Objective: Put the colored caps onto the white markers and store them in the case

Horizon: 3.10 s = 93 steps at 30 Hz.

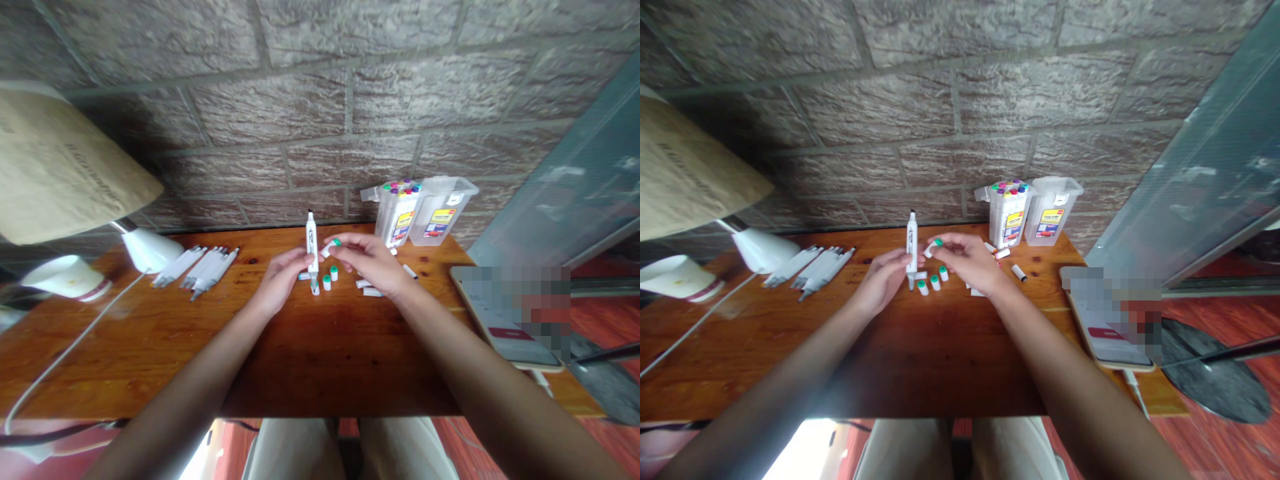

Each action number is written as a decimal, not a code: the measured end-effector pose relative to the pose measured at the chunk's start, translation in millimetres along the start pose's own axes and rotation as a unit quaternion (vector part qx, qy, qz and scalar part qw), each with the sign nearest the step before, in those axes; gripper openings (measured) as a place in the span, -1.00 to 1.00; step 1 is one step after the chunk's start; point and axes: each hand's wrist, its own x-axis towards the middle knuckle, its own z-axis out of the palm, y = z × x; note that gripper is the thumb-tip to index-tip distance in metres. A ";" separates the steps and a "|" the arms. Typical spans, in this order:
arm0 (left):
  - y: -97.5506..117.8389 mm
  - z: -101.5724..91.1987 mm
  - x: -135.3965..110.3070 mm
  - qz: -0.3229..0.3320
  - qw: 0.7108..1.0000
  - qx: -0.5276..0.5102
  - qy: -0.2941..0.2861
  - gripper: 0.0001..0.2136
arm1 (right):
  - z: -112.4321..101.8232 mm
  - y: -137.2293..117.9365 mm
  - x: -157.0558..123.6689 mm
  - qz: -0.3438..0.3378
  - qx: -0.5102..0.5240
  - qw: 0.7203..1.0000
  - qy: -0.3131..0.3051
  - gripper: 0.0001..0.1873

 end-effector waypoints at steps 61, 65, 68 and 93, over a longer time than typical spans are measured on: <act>12.6 4.5 0.1 -0.030 0.988 -0.145 0.052 -0.62 | 9.9 -8.9 0.1 0.035 0.177 0.980 0.085 -0.45; 11.3 2.1 1.7 -0.034 0.985 -0.148 0.079 -0.57 | 11.4 -8.2 -1.5 -0.023 0.146 0.985 0.091 -0.51; 10.5 1.1 2.9 -0.023 0.985 -0.146 0.086 -0.59 | 10.3 -6.2 -3.1 -0.053 0.104 0.988 0.098 -0.59; 1.5 2.9 5.2 0.057 0.987 -0.138 0.066 -0.69 | 5.9 -5.5 -7.7 -0.133 -0.141 0.970 0.150 -0.83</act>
